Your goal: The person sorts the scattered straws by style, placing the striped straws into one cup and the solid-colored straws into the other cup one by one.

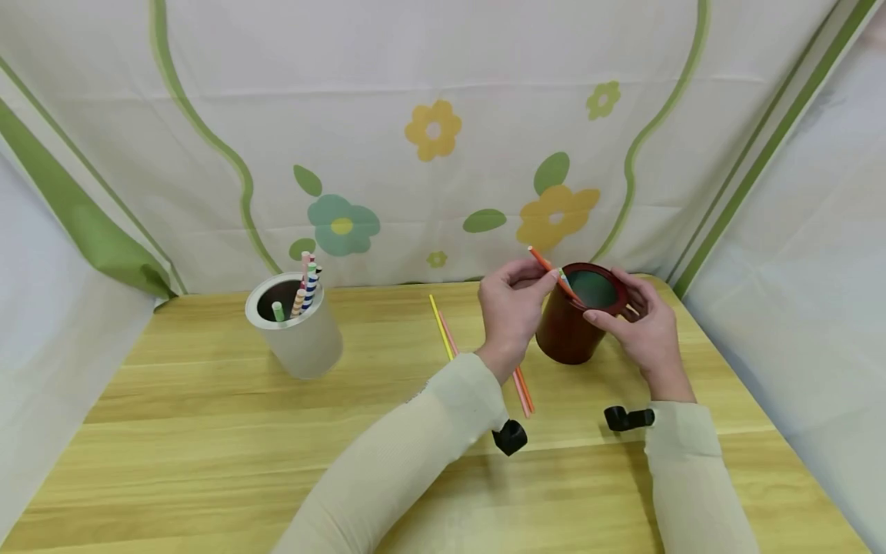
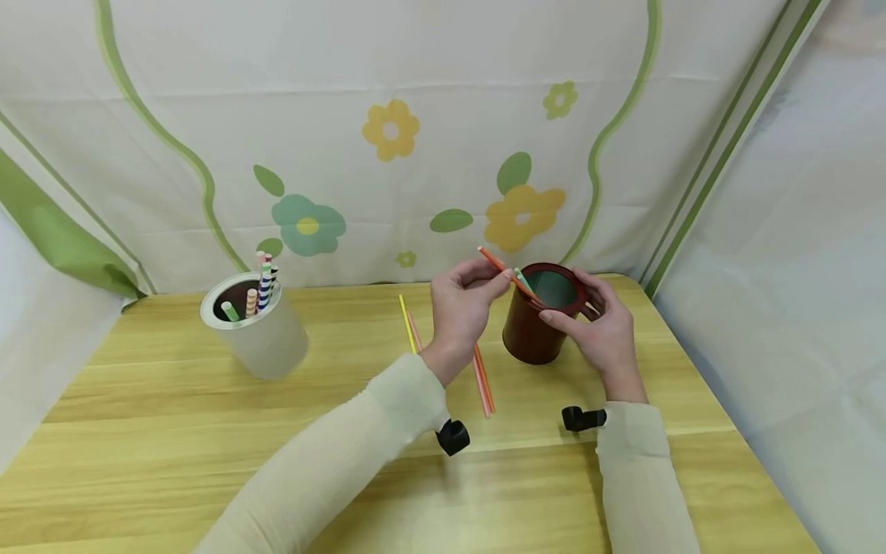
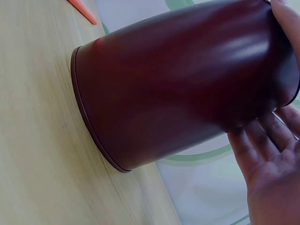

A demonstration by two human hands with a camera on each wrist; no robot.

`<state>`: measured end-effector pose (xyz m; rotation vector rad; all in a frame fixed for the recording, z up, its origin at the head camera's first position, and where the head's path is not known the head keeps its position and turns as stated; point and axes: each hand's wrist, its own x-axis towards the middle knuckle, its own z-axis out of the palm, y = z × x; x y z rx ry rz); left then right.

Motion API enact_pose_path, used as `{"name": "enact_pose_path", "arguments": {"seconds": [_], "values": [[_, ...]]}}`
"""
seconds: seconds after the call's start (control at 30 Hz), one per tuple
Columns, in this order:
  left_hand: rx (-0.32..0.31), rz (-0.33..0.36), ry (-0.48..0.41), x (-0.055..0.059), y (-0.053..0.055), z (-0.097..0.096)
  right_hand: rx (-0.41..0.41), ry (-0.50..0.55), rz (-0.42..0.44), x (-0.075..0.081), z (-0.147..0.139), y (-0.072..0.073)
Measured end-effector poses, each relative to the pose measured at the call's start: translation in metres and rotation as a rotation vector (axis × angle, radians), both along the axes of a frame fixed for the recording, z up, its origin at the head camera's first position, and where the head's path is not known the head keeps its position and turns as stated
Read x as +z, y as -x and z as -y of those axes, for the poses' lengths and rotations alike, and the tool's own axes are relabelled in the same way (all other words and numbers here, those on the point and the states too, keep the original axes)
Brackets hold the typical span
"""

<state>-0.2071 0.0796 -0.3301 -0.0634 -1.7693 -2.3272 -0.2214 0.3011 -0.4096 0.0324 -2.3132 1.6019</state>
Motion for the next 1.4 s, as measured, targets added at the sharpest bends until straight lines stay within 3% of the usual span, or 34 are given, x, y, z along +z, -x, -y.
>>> {"name": "enact_pose_path", "arguments": {"seconds": [0.4,0.6,0.8,1.4], "values": [[-0.063,-0.034,0.035,0.020,-0.004,0.001,0.002,0.034,-0.036,0.020,0.002,0.005],[-0.084,-0.004,0.051,0.017,-0.005,-0.002,0.003,0.058,-0.017,0.019,0.003,0.000],[-0.109,0.031,0.138,0.014,-0.005,-0.007,0.007,0.070,-0.015,0.017,0.003,-0.004],[-0.092,0.079,0.255,0.008,-0.001,-0.008,0.013,0.095,-0.013,0.012,0.002,-0.006]]}}
